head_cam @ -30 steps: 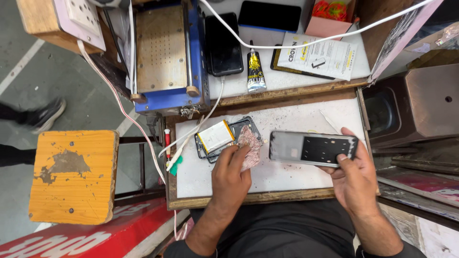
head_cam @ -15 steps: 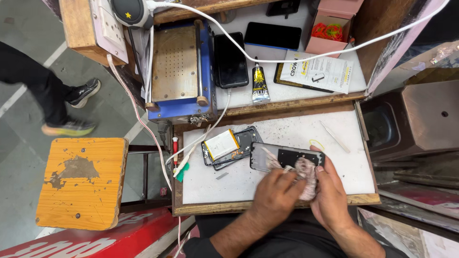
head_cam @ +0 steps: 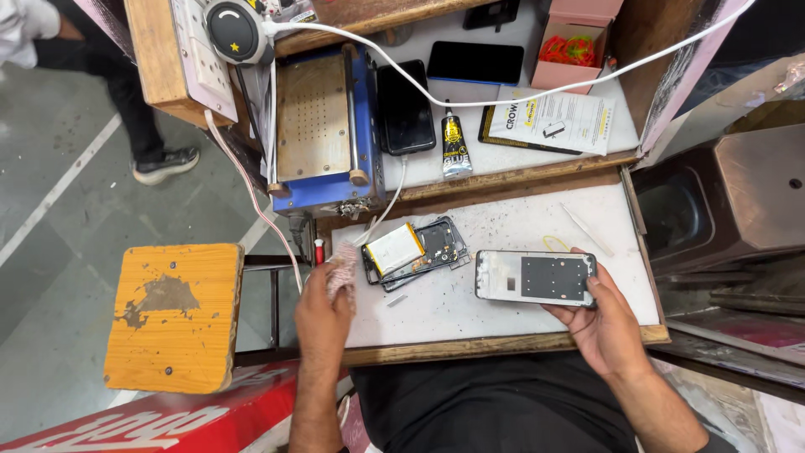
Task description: The person disassembles a smartphone, removes the back cover and battery, and wipes the interior with a cloth. They then browse through a stack of replacement screens, select one, and place it onto the phone chassis. The person also briefly uses another phone to scan a QR code before returning to the repair.
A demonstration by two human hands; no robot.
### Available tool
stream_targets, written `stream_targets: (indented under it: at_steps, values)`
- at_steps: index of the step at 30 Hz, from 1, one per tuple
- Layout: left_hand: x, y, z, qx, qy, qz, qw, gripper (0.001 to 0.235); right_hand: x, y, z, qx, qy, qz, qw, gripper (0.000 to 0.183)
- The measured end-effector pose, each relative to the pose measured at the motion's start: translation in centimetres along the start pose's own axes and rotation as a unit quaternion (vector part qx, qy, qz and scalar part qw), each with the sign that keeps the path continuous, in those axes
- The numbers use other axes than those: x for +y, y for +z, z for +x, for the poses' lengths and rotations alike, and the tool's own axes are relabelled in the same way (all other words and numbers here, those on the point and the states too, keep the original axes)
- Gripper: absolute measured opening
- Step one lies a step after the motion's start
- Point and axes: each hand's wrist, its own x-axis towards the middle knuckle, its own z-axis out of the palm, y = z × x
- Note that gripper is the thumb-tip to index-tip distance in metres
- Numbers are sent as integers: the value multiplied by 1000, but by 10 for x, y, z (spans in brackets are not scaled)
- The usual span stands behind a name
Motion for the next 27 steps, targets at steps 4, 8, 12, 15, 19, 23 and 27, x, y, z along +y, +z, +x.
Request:
stream_targets:
  at_steps: [4,8,12,15,19,23,27]
  values:
    - [-8,0,8,44,-9,40,998,44,6,-18,10,-37,39,-3,999,52]
    - [-13,21,46,40,-2,62,997,36,11,-28,25,-87,73,-24,993,52]
    - [-2,36,83,-95,-17,148,984,42,16,-31,33,-137,87,-25,986,56]
    - [18,27,76,-114,22,205,972,52,18,-33,38,-160,80,-53,983,50]
    - [54,8,34,-57,23,200,978,56,9,-38,43,-247,-124,-279,920,31]
    - [99,22,-7,-205,42,-28,978,55,-6,-37,46,-250,-233,-412,845,32]
    - [123,49,-34,-290,103,-73,949,61,-3,-32,45,-221,-270,-447,824,33]
